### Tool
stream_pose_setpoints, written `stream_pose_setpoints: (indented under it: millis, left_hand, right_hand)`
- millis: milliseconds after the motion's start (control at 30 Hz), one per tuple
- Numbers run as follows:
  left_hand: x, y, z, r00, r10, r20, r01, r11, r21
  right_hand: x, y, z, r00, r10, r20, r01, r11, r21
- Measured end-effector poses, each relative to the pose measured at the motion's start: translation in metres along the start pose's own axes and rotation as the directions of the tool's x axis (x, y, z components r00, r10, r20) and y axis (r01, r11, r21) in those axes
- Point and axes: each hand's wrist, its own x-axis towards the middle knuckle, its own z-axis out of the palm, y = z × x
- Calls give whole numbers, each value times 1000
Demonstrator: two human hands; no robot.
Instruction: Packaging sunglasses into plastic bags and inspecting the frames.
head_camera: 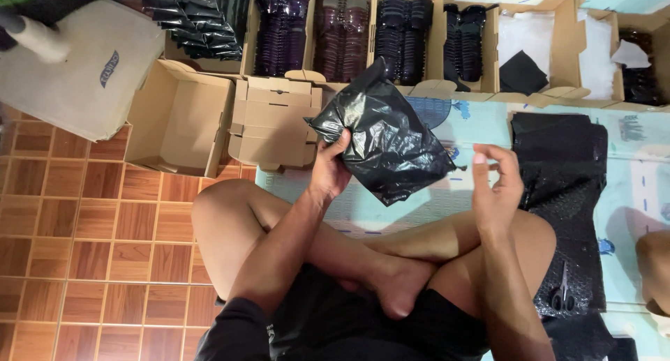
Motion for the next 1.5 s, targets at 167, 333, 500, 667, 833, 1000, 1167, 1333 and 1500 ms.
stream_pose_setpoints:
  millis: [167, 333, 500, 667, 833, 1000, 1167, 1333, 1500]
  left_hand:
    - [2, -16, -7, 999, -40, 34, 40, 999, 0]
    - [1, -23, -12, 996, -70, 53, 72, 997, -36]
    - [-3, -18, -7, 995, -70, 71, 77, 993, -92]
    - [-3, -21, -6, 994, -75, 75, 83, 990, -116]
    - [-2, -24, -8, 986, -88, 138, 105, 987, -122]
    - [-22, -5, 13, 982, -176, 67, 163, 972, 167]
    - [-29, 10, 24, 989, 4, 148, -58, 930, 363]
    - [-28, 20, 16, 840, 141, 524, -454, 712, 535]
    - [-28, 29, 18, 625, 150, 766, -691, 563, 453]
  right_hand:
    - [16, -29, 19, 983, -9, 182, 33, 991, -130]
    - [36, -41, 30, 980, -67, 186, 89, 990, -113]
    - [40, -46, 35, 975, 64, 214, -18, 977, -211]
    - [41, -61, 35, 970, 41, 238, 19, 970, -244]
    - [48, -83, 21, 951, -50, 305, 149, 940, -308]
    - [54, -88, 21, 881, -168, 441, 360, 844, -398]
    - [55, -85, 12, 788, -288, 543, 598, 565, -568]
    - [52, -87, 5, 759, -243, 604, 634, 489, -599]
    - [50, -104, 2, 758, -229, 611, 619, 547, -563]
